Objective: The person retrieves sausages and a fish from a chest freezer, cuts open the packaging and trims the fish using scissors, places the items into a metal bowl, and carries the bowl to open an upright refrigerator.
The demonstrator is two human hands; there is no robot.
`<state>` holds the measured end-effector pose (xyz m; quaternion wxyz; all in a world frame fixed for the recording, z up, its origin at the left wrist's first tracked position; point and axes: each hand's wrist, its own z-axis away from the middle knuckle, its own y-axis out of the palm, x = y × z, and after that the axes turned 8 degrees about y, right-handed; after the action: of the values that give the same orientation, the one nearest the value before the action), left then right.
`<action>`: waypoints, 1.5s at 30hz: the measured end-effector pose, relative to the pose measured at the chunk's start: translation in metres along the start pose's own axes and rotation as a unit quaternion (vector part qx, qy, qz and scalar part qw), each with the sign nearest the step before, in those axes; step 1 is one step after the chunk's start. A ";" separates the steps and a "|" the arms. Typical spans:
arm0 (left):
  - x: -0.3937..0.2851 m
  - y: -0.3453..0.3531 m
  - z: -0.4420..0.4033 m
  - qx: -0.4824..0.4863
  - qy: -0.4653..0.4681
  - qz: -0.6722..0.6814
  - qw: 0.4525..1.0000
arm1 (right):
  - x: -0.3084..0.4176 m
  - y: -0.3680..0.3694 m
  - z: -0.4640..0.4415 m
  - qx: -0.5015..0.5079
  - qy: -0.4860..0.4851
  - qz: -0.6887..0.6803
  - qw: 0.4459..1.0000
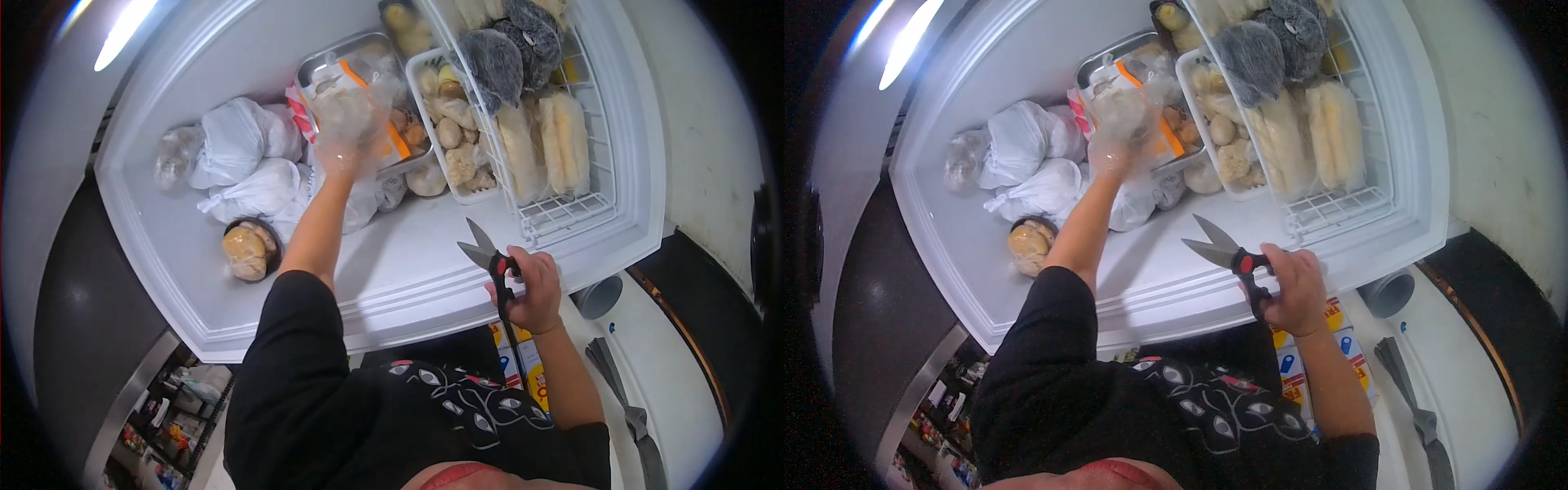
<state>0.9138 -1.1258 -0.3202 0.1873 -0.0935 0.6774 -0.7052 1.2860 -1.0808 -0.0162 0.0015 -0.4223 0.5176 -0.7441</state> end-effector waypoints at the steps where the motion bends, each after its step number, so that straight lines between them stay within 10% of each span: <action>1: 0.004 -0.014 -0.008 0.059 -0.013 0.014 0.998 | 0.000 0.000 0.000 -0.003 -0.001 0.001 1.000; 8: 0.040 -0.059 -0.047 0.261 0.109 -0.001 0.959 | 0.005 -0.002 0.000 -0.009 0.004 0.010 1.000; 12: 0.070 -0.052 -0.044 0.156 0.077 0.158 0.972 | 0.001 0.002 0.003 -0.025 0.005 0.000 1.000; 17: 0.099 -0.060 -0.046 0.189 0.328 0.027 0.925 | 0.002 0.000 0.002 -0.035 -0.003 -0.005 0.999; 22: 0.046 -0.188 -0.080 0.315 0.171 -0.061 0.932 | 0.001 0.001 0.003 -0.037 -0.003 -0.009 0.999; 27: 0.020 -0.251 -0.106 0.324 0.245 -0.198 0.892 | 0.002 -0.001 0.004 -0.018 0.018 -0.010 1.000; 30: 0.037 -0.176 -0.098 0.244 0.290 -0.170 0.909 | 0.002 0.001 0.003 -0.027 0.011 -0.011 1.000; 36: -0.008 -0.075 -0.005 0.298 -0.005 -0.018 0.954 | 0.001 0.003 0.004 -0.031 0.020 -0.009 0.999; 45: 0.022 0.012 0.097 0.166 -0.085 0.104 0.977 | 0.001 0.002 0.004 -0.009 0.032 -0.003 0.999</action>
<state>0.9332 -1.2240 -0.3282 0.3289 -0.0500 0.5389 -0.7739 1.2866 -1.0850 -0.0172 -0.0206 -0.3998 0.5229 -0.7526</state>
